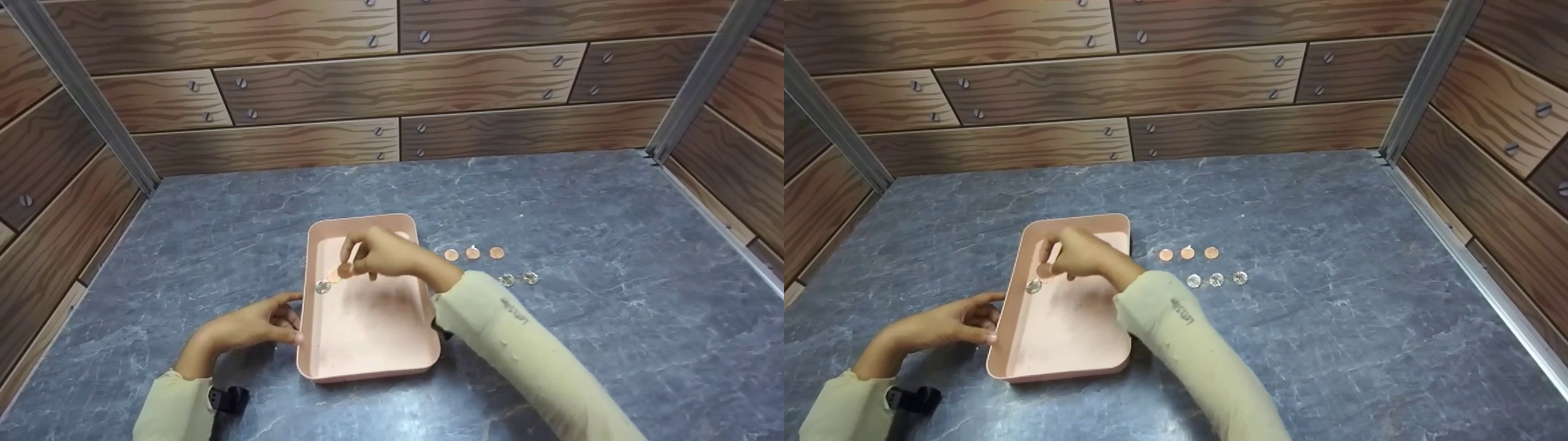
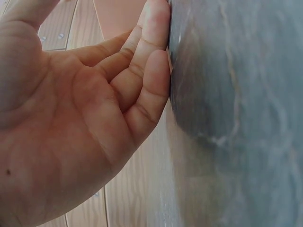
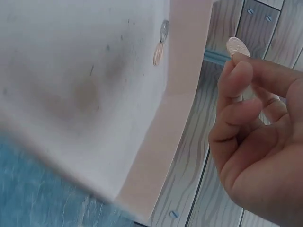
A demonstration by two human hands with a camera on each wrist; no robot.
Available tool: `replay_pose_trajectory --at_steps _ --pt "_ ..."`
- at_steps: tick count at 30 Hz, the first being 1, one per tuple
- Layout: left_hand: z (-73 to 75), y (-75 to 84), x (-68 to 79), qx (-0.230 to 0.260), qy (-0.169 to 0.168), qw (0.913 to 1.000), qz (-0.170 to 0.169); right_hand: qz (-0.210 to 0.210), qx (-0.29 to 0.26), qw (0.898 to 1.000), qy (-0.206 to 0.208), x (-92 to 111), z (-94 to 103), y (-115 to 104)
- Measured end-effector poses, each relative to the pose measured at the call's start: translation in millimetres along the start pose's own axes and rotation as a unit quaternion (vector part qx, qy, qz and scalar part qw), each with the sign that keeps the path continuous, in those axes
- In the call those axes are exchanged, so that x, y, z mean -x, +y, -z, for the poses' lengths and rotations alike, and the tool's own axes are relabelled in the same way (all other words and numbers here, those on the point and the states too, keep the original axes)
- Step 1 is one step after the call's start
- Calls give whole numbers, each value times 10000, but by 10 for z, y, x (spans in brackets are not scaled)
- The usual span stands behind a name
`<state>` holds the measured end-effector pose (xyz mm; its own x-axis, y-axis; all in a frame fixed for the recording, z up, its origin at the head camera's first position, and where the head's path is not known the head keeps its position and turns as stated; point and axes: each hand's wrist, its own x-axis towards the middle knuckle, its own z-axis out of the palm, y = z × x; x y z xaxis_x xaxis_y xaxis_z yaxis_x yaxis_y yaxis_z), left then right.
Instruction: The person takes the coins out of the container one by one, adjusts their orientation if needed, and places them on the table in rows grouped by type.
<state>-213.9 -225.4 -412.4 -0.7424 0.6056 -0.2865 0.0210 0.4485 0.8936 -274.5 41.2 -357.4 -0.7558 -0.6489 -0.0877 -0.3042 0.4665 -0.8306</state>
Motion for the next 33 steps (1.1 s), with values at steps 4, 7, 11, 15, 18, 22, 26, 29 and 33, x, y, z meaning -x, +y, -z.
replay_pose_trajectory --at_steps 4,7,11,15,18,22,26,29,33 --pt "3 -4 7 -30 17 10000 4 -239 -669 9973 197 74 104 36" --pt "8 -8 13 -49 36 10000 31 -428 -954 9942 244 144 187 60" --pt "13 -8 14 -50 64 9999 60 -628 -1147 9911 256 248 296 95" --pt "11 -6 8 -24 54 10000 43 -836 -1270 9878 329 353 402 133" --pt "8 -7 1 -7 39 10000 13 -932 -1402 9849 400 431 482 147" --pt "6 -8 -4 -19 57 10000 22 -985 -1510 9827 421 529 580 170" --pt "7 -15 -7 -13 94 9999 59 -1029 -1491 9825 426 620 674 215" --pt "9 -14 -12 -6 86 9999 67 -1105 -1433 9824 473 694 745 254" --pt "13 -16 -11 -35 85 9999 80 -1205 -1308 9825 550 802 855 323"
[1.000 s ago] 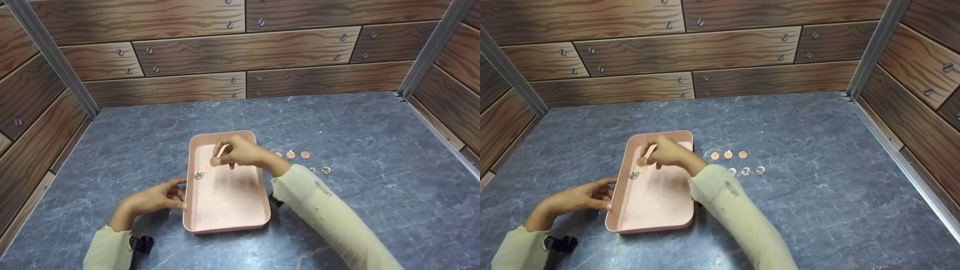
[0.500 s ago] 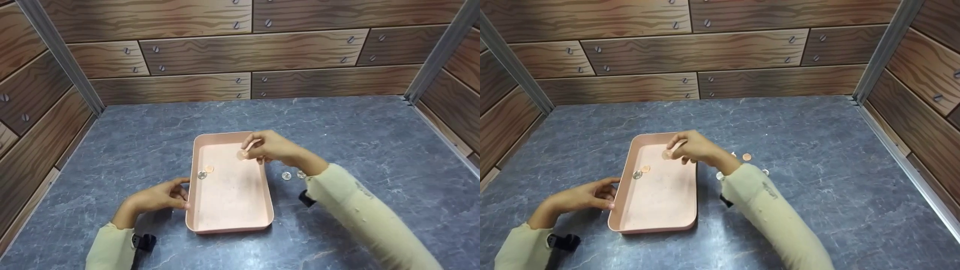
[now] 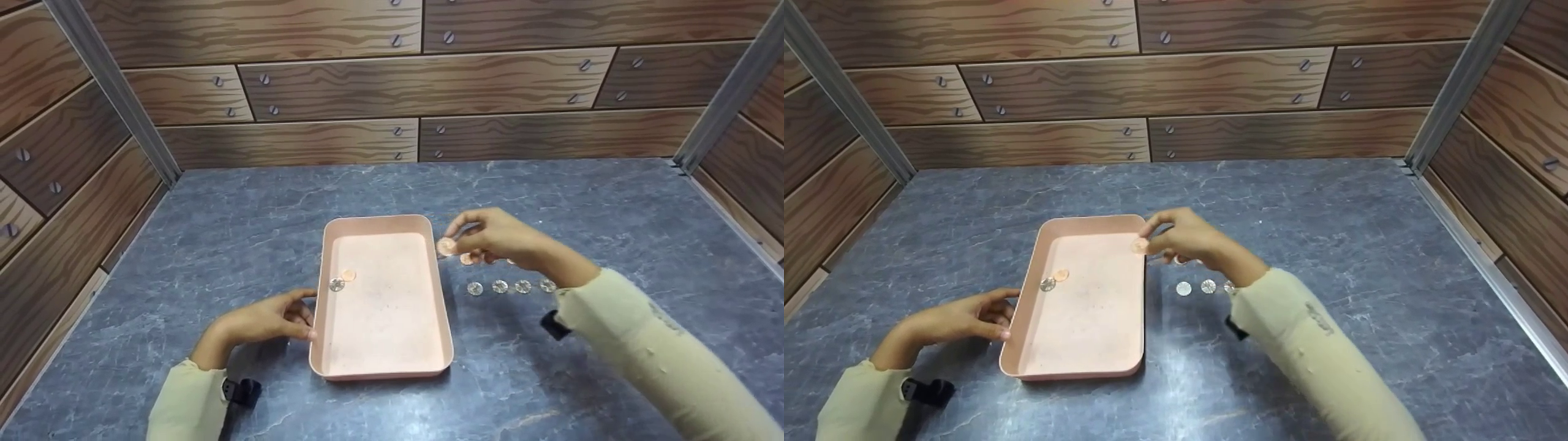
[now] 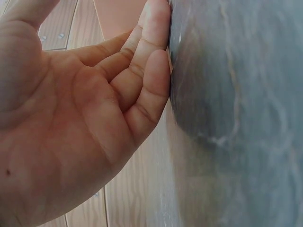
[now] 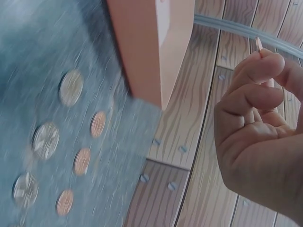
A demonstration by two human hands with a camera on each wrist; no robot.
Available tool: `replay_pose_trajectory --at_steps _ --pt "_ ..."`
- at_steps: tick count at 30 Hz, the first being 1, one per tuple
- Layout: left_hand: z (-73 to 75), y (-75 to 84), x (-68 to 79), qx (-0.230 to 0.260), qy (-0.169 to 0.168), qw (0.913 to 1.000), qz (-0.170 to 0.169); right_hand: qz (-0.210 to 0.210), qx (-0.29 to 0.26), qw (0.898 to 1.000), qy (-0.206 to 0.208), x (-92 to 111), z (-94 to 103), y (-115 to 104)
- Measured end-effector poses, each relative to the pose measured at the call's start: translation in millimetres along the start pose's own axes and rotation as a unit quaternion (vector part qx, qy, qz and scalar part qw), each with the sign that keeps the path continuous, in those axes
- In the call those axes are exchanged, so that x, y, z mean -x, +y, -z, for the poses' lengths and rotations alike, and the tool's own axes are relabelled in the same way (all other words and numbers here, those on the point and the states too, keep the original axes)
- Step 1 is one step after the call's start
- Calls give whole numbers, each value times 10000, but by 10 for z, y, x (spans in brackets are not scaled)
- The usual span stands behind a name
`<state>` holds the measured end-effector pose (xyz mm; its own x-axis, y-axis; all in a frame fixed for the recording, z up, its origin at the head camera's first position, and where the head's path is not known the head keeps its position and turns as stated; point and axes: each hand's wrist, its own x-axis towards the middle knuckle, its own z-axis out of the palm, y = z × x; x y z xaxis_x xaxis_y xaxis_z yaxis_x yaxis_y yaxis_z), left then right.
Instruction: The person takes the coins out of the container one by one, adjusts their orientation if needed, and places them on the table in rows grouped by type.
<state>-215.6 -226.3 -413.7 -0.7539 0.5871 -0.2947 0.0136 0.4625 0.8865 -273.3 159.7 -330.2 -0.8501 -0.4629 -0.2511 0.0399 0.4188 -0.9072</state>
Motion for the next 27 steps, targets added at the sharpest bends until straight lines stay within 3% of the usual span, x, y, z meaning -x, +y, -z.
replay_pose_trajectory --at_steps 12,27 --pt "-21 -3 0 86 -3 10000 -20 -262 207 9987 398 260 438 316" --pt "-14 -3 11 191 14 9998 2 -740 653 9918 812 367 824 802"
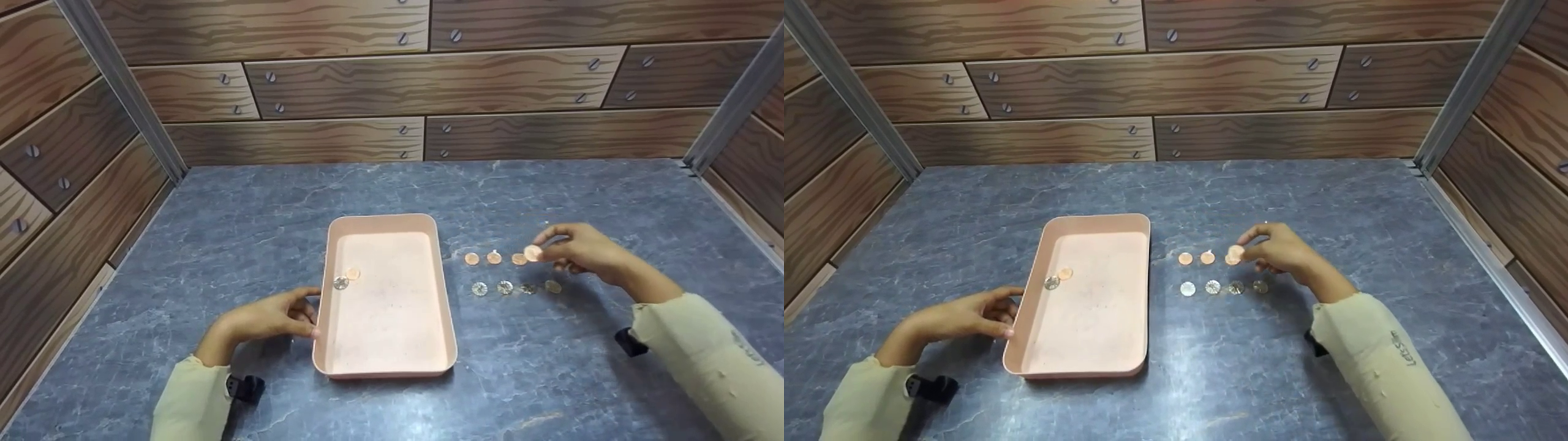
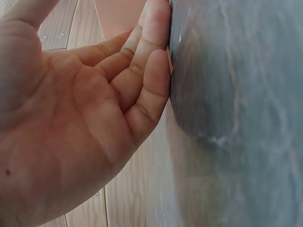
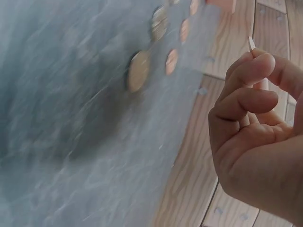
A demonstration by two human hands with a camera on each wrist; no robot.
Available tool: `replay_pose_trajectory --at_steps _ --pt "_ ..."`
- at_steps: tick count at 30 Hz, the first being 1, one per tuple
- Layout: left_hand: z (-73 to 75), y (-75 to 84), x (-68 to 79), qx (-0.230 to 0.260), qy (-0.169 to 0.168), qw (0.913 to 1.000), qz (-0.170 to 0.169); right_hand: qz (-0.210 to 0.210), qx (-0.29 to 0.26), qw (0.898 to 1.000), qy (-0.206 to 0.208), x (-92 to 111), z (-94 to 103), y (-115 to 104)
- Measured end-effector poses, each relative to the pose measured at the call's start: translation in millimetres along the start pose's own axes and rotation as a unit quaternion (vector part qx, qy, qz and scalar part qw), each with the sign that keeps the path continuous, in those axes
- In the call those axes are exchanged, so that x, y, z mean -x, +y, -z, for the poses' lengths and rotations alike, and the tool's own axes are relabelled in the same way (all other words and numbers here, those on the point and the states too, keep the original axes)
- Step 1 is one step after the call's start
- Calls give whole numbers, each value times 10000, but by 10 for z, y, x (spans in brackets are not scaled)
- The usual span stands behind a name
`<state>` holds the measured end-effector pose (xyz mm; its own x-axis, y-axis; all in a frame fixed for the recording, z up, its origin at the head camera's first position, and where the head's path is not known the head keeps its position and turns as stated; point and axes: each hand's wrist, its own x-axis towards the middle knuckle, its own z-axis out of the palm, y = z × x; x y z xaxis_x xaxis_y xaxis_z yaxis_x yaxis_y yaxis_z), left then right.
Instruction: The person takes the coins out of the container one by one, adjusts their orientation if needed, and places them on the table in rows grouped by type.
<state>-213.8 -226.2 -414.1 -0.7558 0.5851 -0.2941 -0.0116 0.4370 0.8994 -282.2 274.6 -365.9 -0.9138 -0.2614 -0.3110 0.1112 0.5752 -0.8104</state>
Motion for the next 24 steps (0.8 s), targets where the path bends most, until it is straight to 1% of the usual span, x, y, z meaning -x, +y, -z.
replay_pose_trajectory --at_steps 3,8,15,20,24 --pt "-1 4 0 8 0 10000 -4 -72 39 9999 67 -18 49 89" --pt "-7 5 2 -41 30 10000 18 -250 249 9992 185 -54 110 183" --pt "-3 2 -9 -41 4 10000 8 -620 295 9975 144 -104 134 267" --pt "12 -3 -14 55 -66 9999 -61 -667 354 9970 163 -148 123 323" --pt "10 -8 -11 19 -54 10000 -28 -674 395 9967 228 -173 100 349"
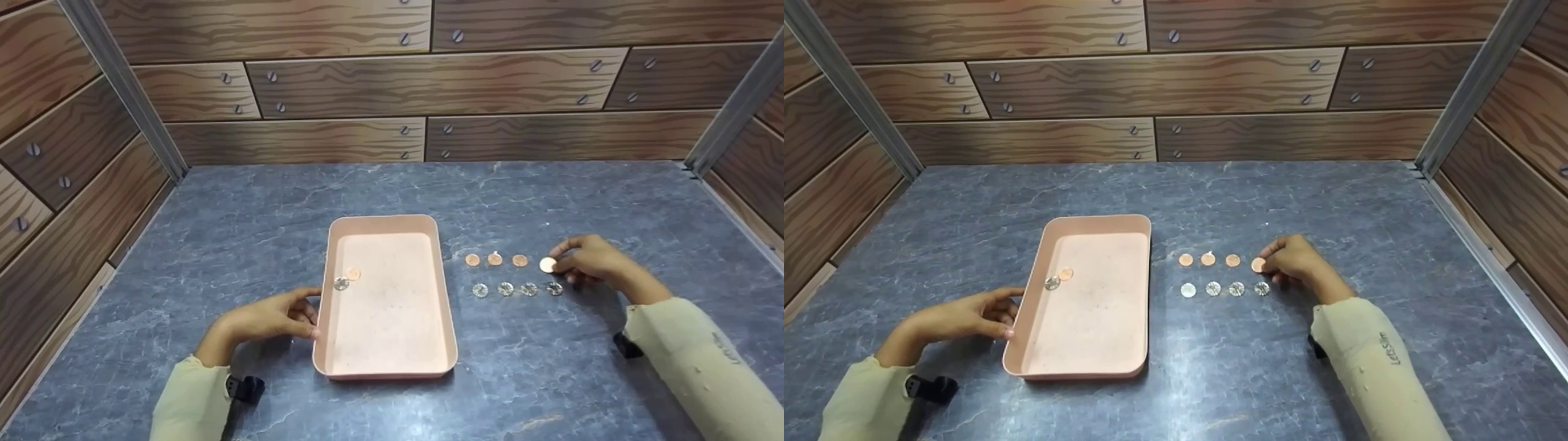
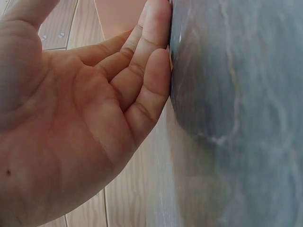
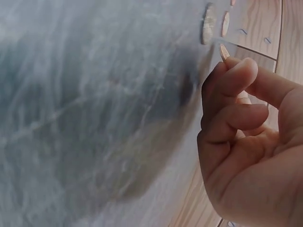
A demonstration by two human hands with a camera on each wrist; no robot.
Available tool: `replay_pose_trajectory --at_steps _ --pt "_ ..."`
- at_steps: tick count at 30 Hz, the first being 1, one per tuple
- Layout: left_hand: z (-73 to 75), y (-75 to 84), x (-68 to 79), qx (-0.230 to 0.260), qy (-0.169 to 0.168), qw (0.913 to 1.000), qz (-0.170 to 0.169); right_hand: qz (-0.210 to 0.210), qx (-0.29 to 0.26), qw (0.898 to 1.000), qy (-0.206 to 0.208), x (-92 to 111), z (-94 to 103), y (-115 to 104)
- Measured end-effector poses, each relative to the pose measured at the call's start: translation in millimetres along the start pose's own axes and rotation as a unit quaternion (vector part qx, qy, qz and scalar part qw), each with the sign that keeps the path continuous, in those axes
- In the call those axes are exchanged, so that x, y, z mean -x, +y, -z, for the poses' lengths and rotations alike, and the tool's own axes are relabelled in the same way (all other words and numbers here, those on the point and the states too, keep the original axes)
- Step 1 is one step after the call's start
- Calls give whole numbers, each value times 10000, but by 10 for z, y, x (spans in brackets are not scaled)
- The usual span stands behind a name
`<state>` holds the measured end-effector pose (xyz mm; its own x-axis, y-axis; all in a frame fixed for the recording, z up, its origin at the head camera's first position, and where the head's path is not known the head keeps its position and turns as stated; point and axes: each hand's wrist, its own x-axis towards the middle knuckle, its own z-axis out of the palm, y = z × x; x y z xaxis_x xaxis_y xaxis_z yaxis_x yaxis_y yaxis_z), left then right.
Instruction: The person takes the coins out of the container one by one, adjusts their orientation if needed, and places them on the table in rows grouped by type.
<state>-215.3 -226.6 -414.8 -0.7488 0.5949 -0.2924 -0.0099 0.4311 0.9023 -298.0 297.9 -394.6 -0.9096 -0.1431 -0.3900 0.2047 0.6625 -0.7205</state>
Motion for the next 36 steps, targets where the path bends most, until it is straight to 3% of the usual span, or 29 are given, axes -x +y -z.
replay_pose_trajectory --at_steps 18,27,36 --pt "-1 -9 -7 -111 39 9999 65 -100 146 9997 144 -91 -64 1" --pt "-1 -4 -16 -55 -29 10000 -64 349 276 9990 -85 -41 -18 64" --pt "-2 -3 0 -83 -26 9999 -72 452 404 9980 -184 -36 -25 98"
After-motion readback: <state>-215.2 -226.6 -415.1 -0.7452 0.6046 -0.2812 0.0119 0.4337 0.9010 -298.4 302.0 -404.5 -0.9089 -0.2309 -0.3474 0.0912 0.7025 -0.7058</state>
